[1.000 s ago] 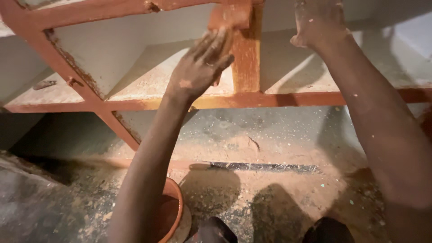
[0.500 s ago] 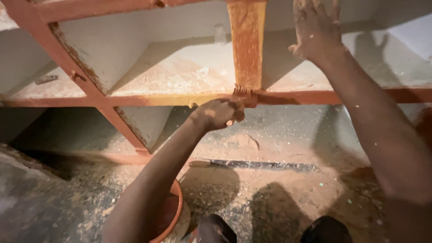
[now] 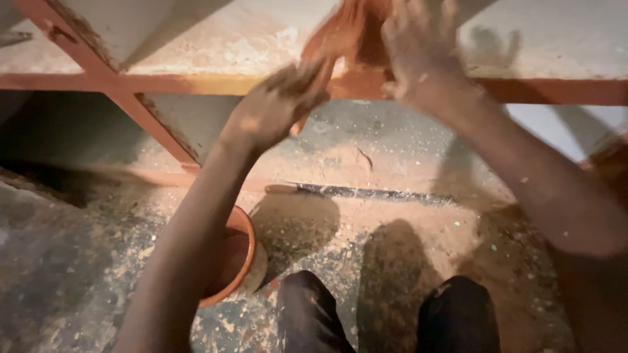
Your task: The person paints a wooden shelf structure with reddish-brown paint using a brush. They repeatedly dip the brush into a bucket of paint and apply it to the horizontal and vertical beams of the shelf.
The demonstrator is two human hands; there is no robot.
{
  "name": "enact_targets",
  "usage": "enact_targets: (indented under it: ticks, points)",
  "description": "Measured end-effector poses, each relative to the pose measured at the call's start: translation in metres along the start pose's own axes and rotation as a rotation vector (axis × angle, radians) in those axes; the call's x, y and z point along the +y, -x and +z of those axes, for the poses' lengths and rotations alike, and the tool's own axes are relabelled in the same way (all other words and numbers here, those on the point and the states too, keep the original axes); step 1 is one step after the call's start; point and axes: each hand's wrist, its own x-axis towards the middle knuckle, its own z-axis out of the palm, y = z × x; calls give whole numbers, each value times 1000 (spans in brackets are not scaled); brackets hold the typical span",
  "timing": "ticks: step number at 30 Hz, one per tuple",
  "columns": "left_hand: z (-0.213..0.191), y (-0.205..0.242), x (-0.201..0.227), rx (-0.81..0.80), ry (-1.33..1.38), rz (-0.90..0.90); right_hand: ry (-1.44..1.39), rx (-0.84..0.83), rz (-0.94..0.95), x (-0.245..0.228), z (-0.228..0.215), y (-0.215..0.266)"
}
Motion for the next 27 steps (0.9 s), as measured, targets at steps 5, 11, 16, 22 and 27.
enact_targets:
  ticks: [5,11,16,22,27]
  points:
    - [37,105,22,-356,238,-283,-70,-151,-334,-55,61,55]
    - [69,265,5,-260,397,-766,-218,-385,-556,-129,153,86]
    - [126,369,-6,-149,441,-886,-642,-461,-494,-219,231,73]
    - [224,452,-13,-328,626,-1002,-747,-571,-287,-307,323,65]
    - [292,478,-6,-190,760,-965,-814,-671,-131,-316,372,105]
